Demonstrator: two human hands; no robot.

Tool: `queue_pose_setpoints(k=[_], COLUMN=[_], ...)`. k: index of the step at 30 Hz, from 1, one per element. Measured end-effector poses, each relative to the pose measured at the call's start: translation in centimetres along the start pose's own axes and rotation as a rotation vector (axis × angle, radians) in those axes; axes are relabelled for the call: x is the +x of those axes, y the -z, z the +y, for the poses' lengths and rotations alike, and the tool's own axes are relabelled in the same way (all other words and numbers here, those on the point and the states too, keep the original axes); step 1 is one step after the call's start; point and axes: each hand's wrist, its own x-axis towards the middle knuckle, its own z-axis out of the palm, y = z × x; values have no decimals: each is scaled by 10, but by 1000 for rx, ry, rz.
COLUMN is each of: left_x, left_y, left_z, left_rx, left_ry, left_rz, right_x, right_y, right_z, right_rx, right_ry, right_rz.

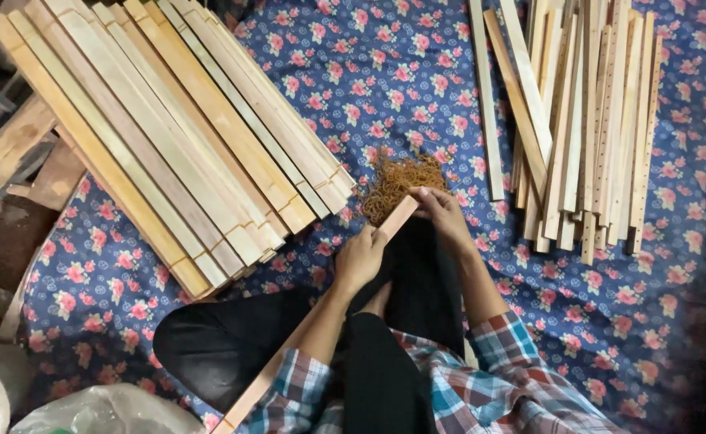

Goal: Assembling and organizing wooden slats by wrapping them with rubber bands and stacking them into bundles.

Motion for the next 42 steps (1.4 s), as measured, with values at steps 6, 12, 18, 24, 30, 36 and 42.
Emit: queue_pose_setpoints(k=[6,12,18,24,30,36,42], left_x=[-16,-33,-28,-31,-43,-62,-94], left_y=[15,46,42,38,56,66,68], left_z=[21,41,30,29,33,40,47], left_rx=[-38,-89,-114,-107,-170,-166,-186], left_ry=[58,101,91,84,80,49,-21], left_rz=[-2,-23,-10,10,-9,0,28], right_x=[173,247,272,305,209,131,38], right_y=[14,-30,-39,-38,-17,23,19], right_z=[72,106,117,136,47,-5,-63], right_rx=[-806,-1000,-1047,-1177,-718,43,-73], right_ry=[128,256,161,-38,175,-88,82], right_rz=[-3,-39,-27,-75,52,-215,-323])
